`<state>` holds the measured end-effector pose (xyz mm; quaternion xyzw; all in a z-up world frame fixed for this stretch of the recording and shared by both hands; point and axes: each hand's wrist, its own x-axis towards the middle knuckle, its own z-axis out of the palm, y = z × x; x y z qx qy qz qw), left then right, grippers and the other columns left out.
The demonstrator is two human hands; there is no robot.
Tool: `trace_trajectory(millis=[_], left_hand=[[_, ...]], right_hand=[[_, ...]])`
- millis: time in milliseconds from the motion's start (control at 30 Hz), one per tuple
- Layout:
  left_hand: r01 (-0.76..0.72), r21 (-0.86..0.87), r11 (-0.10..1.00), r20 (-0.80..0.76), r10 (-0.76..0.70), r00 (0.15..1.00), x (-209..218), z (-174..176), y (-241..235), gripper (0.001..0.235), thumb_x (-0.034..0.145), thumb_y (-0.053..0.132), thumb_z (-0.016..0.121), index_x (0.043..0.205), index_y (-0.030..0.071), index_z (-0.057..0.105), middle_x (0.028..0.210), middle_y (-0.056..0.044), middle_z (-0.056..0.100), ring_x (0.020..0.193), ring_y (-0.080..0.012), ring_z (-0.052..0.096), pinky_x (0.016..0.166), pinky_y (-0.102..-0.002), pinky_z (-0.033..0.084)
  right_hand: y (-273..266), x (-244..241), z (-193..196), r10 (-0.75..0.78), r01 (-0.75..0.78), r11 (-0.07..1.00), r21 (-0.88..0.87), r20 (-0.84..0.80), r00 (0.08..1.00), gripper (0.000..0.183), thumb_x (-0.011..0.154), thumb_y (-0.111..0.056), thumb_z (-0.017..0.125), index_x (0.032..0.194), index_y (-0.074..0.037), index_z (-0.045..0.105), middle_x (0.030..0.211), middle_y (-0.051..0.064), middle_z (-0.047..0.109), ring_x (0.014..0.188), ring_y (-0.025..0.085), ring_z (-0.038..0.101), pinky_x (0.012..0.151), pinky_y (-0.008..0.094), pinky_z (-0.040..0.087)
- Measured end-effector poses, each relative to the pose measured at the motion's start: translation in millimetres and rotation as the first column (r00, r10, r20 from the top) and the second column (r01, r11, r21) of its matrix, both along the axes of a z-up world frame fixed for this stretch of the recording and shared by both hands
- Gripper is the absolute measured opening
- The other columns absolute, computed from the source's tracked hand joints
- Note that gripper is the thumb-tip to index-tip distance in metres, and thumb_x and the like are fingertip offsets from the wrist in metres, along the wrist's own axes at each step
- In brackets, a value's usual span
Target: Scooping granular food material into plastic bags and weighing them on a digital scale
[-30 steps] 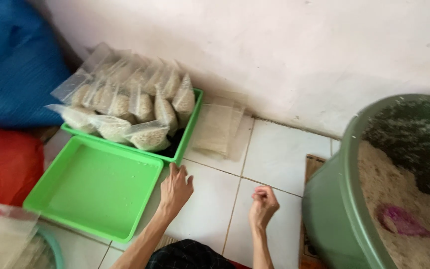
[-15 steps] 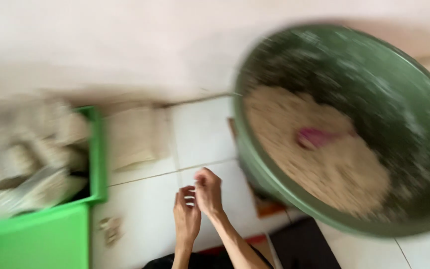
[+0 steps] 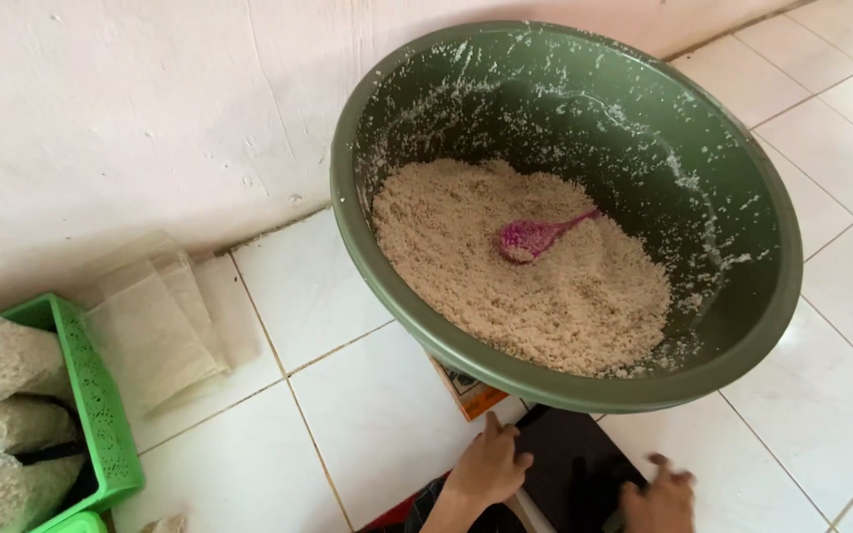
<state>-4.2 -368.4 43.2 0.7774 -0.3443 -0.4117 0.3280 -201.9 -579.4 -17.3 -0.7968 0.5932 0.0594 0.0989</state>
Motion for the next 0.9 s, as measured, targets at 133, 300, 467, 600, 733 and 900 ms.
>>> trace_trajectory(millis=[133,300,467,600,733,900], left_hand=[[-0.11,-0.03,0.993,-0.032,0.109,0.994,-4.8,-4.1,-7.8,0.041,0.093,0.025,0.053,0.122,-0.002,0.042,0.132,-0.037,0.031,0.096,-0.0546,0.056,0.083,-0.062,0.046],[-0.234,0.121,0.965,-0.138,0.25,0.958,1.5,11.6,0.8,0.05,0.091,0.033,0.057,0.126,-0.002,0.049,0.127,-0.021,0.046,0.115,-0.0407,0.053,0.098,-0.048,0.046],[-0.411,-0.173,0.895,-0.074,0.404,0.912,-8.4,41.1,11.7,0.024,0.083,0.019,0.064,0.103,0.006,0.06,0.109,-0.015,0.054,0.086,-0.0328,0.06,0.076,-0.043,0.053],[-0.515,-0.127,0.848,-0.103,0.505,0.857,-2.3,120.0,37.8,0.021,0.084,0.023,0.069,0.092,0.003,0.071,0.095,-0.008,0.066,0.069,-0.0201,0.067,0.064,-0.031,0.058],[-0.586,-0.175,0.791,-0.055,0.586,0.808,8.0,121.6,74.3,0.02,0.084,0.024,0.07,0.092,0.006,0.076,0.097,-0.009,0.068,0.08,-0.024,0.069,0.075,-0.031,0.062],[-0.821,-0.205,0.532,-0.036,0.835,0.55,34.9,95.6,144.5,0.02,0.083,0.026,0.068,0.09,0.011,0.079,0.086,-0.008,0.067,0.066,-0.0205,0.068,0.06,-0.03,0.057]], right_hand=[[-28.8,-25.9,-7.3,-0.275,0.144,0.919,0.367,0.337,0.9,0.049,0.081,-0.001,0.073,0.129,-0.01,0.064,0.099,0.023,0.061,0.069,0.034,0.063,0.064,0.04,0.049],[-36.7,-33.0,0.9,-0.406,0.13,0.851,0.509,0.478,0.779,0.018,0.085,0.016,0.063,0.1,0.013,0.073,0.079,0.025,0.062,0.057,0.032,0.054,0.049,0.04,0.041],[-78.3,-62.7,-13.5,-0.418,0.028,0.854,0.519,0.654,0.631,0.027,0.081,0.03,0.057,0.102,0.018,0.07,0.088,0.03,0.062,0.07,0.04,0.059,0.058,0.046,0.049],[-48.4,-39.0,103.8,-0.544,0.069,0.704,0.707,0.474,0.692,0.019,0.091,0.027,0.053,0.104,0.029,0.067,0.082,0.038,0.058,0.057,0.04,0.049,0.051,0.045,0.034],[-56.2,-64.5,52.3,-0.358,-0.15,0.715,0.683,0.542,0.761,0.021,0.076,0.029,0.067,0.093,0.031,0.08,0.076,0.04,0.075,0.07,0.042,0.067,0.068,0.043,0.046],[7.7,-10.6,2.1,-0.27,-0.508,0.357,0.783,0.608,0.747,0.037,0.07,0.019,0.081,0.103,0.006,0.071,0.1,0.021,0.074,0.095,0.032,0.071,0.081,0.041,0.053]])
